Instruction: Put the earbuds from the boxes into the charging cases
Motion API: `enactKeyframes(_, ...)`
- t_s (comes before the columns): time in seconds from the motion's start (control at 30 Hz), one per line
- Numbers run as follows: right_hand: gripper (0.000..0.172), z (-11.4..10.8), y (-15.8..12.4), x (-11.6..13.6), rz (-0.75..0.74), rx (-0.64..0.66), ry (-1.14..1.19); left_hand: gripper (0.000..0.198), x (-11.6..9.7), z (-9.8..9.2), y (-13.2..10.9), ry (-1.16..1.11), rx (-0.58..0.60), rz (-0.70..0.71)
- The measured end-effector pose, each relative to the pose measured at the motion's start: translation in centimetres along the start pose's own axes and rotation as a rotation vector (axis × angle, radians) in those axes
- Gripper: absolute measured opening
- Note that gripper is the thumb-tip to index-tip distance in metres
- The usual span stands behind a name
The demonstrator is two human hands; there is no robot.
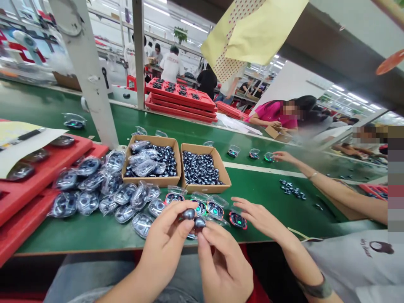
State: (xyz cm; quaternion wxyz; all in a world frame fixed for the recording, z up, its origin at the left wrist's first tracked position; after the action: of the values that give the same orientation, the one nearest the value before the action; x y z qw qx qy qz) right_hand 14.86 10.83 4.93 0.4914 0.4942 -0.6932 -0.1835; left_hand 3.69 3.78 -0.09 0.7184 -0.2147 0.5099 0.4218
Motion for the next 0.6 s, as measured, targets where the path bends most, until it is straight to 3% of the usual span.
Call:
enactKeyframes(0.2,0.018,1.5,-1.1,-3.0,0.488,0.163,0.268,0.015,0.1,0.9,0.0,-0.020,0.061,-0.010)
enactKeyframes(0.37,0.009,4.5,-3.2,-2.5,0.645,0.452,0.422,0.015,-1.1,1.8,1.4,-0.229,0.113,-0.045)
enactKeyframes(0.47,0.011,6.4,-4.1,-1.4,0.583,0.697,0.364,0.015,-0.5,3.1,1.7,-0.350,0.232,-0.184)
enactKeyframes(0.53,0.018,7.5,-4.0,0.0,0.414,0.871,0.273,0.015,0.4,3.5,1.4,-0.422,0.279,-0.291)
enactKeyframes(0.6,0.021,8.1,-3.7,1.4,0.208,0.959,0.171,0.014,1.2,3.2,0.8,-0.514,0.280,-0.369)
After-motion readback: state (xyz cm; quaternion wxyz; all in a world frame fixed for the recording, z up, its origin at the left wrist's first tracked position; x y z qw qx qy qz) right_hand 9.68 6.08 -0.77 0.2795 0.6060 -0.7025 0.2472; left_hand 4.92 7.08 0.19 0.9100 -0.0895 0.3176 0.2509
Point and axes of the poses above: each hand's wrist, its own y-axis towards the middle knuckle, its own z-axis out of the palm, x = y × z, the point moved 10 cm from there along y, towards the middle knuckle, and after that the axes turned 14 degrees about -y, right-handed, at the moved point
